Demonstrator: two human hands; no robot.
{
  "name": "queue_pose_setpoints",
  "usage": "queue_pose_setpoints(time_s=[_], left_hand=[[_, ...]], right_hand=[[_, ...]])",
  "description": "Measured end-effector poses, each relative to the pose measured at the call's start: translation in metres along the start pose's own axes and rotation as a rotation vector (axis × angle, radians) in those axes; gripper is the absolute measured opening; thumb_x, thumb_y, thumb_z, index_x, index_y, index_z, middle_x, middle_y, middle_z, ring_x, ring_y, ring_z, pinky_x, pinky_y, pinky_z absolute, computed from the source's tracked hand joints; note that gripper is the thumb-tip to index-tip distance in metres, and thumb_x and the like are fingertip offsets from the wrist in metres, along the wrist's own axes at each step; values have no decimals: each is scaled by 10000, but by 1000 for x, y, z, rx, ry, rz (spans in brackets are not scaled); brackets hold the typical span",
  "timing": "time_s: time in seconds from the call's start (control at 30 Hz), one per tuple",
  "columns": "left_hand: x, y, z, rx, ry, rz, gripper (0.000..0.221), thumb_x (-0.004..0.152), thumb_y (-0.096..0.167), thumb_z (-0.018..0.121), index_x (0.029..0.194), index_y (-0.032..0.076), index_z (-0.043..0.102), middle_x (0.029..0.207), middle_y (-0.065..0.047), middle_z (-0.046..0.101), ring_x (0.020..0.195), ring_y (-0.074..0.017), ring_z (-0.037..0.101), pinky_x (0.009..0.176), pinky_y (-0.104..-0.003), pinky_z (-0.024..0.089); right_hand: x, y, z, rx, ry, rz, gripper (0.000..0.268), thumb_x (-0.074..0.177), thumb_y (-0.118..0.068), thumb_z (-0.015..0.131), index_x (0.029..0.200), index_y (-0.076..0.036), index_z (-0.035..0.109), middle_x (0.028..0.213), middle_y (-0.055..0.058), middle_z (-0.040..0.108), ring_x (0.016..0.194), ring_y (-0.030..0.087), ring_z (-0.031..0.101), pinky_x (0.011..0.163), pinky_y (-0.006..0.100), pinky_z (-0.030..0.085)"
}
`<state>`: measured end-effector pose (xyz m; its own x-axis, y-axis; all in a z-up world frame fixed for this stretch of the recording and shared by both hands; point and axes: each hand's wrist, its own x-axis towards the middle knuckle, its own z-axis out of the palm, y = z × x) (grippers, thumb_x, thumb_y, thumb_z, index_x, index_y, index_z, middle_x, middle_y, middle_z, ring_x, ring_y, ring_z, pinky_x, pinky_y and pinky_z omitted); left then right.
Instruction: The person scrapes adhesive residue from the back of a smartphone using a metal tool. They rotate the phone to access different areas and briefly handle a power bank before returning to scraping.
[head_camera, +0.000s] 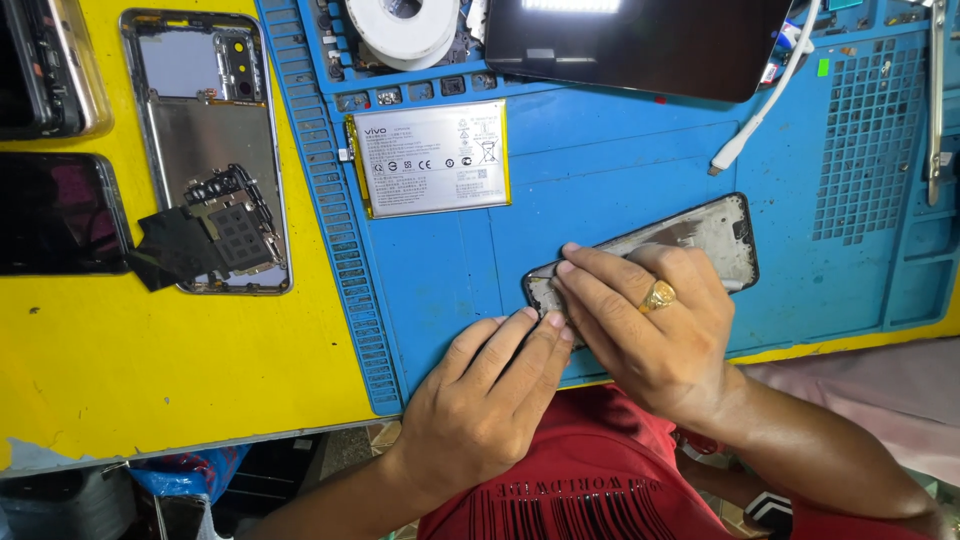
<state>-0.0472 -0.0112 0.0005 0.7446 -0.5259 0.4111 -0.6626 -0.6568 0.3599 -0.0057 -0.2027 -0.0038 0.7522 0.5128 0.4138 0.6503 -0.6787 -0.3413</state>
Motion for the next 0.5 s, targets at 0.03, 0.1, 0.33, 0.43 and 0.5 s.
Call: queue_pose_setpoints(time_s=[0.03, 0.1, 0.33, 0.43, 0.5], left_hand=[[-1, -2, -2, 3, 0, 2, 180, 1018, -6, 623, 1105, 25, 778, 1115, -117, 752, 1045, -248, 705, 900, -359, 587], [-1, -5, -6, -167, -53, -18, 217, 1055, 21, 552, 1106, -2, 762, 1200, -160, 728, 1084, -306, 681, 933, -419, 544], [28, -42, -27, -145, -171, 123, 120, 1045, 37, 630, 1120, 14, 721, 1073, -141, 666, 846, -251, 625, 752, -390, 469], [42, -55, -24, 151, -198, 295, 126, 1052, 96, 567, 1026, 108, 690, 947, -45, 612, 727, -215, 491, 672, -353, 391], [48, -62, -22, 114, -193, 411, 276, 1051, 49, 553, 804, 163, 600, 799, -15, 523, 704, -219, 473, 667, -363, 375]], right_hand=[[-1, 3, -2, 1, 4, -1, 102, 1018, -79, 682, 1057, -8, 744, 1107, 139, 789, 772, 260, 590, 708, 353, 457], [-3, 9, -6, 36, -10, 33, 143, 975, -46, 818, 1096, 9, 764, 1146, 171, 744, 860, 285, 633, 775, 376, 489], [-27, 18, -15, 27, -26, 83, 118, 986, -48, 790, 1096, -15, 765, 1062, 130, 670, 870, 297, 624, 796, 403, 490], [-30, 19, -13, 13, -14, 73, 127, 988, -60, 788, 1108, -30, 760, 1071, 125, 676, 870, 283, 611, 794, 394, 466], [-29, 20, -12, 19, -14, 62, 125, 999, -62, 768, 1117, -36, 739, 1078, 104, 656, 828, 273, 603, 781, 401, 451]])
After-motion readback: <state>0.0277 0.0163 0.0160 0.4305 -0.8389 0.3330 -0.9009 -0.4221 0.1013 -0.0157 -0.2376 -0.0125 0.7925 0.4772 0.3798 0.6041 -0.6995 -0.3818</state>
